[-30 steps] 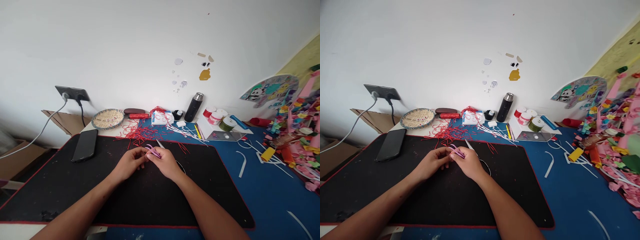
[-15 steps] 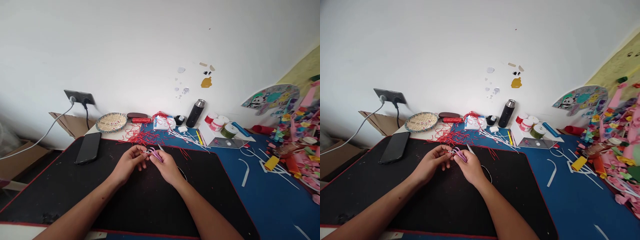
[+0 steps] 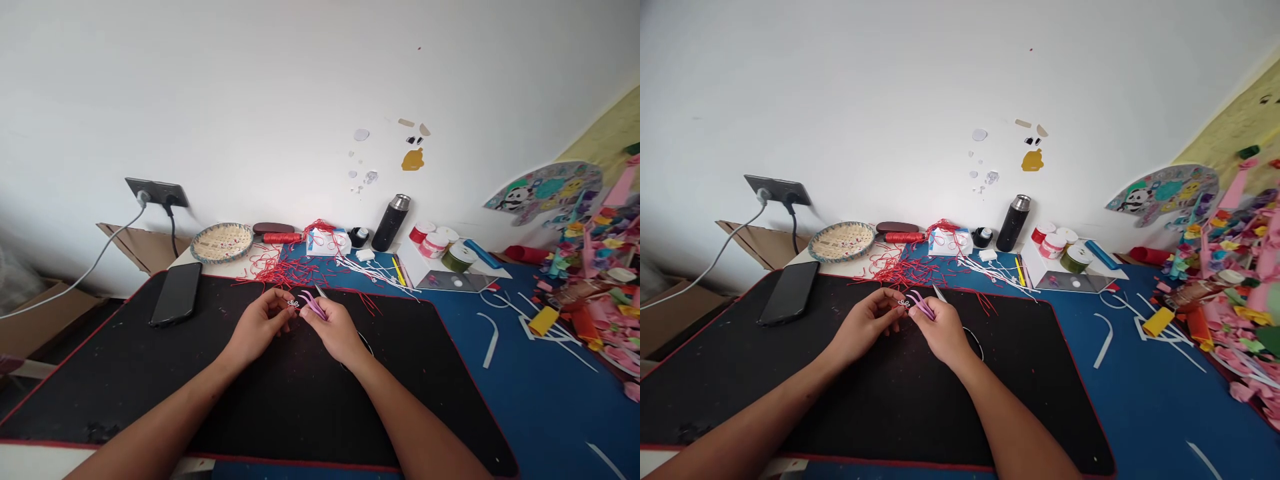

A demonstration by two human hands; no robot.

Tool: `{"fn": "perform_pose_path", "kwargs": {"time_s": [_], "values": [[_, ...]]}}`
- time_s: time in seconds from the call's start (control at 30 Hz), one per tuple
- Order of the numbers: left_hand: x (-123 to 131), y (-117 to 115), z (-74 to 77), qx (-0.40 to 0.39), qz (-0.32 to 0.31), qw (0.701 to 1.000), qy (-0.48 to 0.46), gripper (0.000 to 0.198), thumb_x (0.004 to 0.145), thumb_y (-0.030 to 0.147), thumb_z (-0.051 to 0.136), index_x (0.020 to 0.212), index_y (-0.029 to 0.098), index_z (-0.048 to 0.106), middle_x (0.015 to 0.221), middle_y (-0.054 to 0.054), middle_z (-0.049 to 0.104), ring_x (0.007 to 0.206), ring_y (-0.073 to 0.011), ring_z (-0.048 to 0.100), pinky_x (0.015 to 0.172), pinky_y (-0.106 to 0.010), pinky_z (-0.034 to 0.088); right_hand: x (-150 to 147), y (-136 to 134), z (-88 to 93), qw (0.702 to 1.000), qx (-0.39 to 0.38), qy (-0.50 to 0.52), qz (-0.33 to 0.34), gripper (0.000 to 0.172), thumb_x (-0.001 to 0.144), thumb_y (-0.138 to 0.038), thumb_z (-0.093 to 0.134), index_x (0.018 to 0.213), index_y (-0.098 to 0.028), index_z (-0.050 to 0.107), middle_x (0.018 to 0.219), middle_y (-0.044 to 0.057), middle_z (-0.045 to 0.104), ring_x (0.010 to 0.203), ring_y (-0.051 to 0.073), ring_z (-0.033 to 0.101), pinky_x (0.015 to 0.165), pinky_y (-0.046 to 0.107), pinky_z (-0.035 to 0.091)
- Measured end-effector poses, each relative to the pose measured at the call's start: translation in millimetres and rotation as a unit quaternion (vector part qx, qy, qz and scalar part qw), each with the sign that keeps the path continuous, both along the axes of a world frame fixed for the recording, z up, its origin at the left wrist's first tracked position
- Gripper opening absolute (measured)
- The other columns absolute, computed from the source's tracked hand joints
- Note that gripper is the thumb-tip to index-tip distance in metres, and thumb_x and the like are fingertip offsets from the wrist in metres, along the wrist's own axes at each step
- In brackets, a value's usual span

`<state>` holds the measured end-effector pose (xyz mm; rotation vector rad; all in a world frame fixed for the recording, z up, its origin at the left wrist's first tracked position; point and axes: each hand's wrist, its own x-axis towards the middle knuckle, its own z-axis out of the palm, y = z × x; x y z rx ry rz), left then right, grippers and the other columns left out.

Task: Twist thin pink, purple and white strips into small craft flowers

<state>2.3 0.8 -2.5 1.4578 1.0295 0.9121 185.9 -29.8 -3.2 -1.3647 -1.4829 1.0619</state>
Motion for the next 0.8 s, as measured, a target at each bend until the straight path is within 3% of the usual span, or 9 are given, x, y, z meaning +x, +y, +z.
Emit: {"fn": "perform_pose_path", "kwargs": {"time_s": [0.17, 0.63, 0.8], "values": [[1.1, -2.5, -3.8, 0.032, 0.003, 0.999, 0.038, 0.029, 0.087, 0.046, 0.07, 0.101, 0.022, 0.063, 0.074, 0.002, 0.066, 0.061, -0.016, 0.063, 0.056, -0.027, 0.049, -0.1, -0.6, 1.6, 1.0, 0.001, -0.006, 0.005, 0.03, 0.091, -0.042, 0.063, 0.073, -0.019, 0.056, 0.065, -0.005, 0.043, 0.061, 0.013, 0.037, 0.056, 0.026, 0.029], [0.2, 2.1, -1.4, -0.058, -0.03, 0.997, -0.042, 0.042, 0.081, 0.047, 0.076, 0.107, 0.019, 0.059, 0.086, -0.004, 0.075, 0.06, -0.0155, 0.065, 0.05, -0.025, 0.048, 4.2, 1.2, -2.0, 1.0, 0.014, 0.002, 0.007, 0.029, 0.094, -0.043, 0.061, 0.085, -0.017, 0.07, 0.067, -0.004, 0.048, 0.062, 0.013, 0.041, 0.057, 0.025, 0.03], [-0.2, 3.4, -0.9, -0.053, -0.022, 0.997, -0.049, 0.041, 0.081, 0.046, 0.078, 0.104, 0.018, 0.06, 0.076, 0.001, 0.069, 0.057, -0.0139, 0.062, 0.049, -0.024, 0.046, 2.9, -0.8, -1.2, 0.999, 0.02, -0.004, 0.029, 0.031, 0.095, -0.043, 0.062, 0.084, -0.017, 0.071, 0.067, -0.003, 0.051, 0.063, 0.013, 0.042, 0.057, 0.025, 0.03]]}}
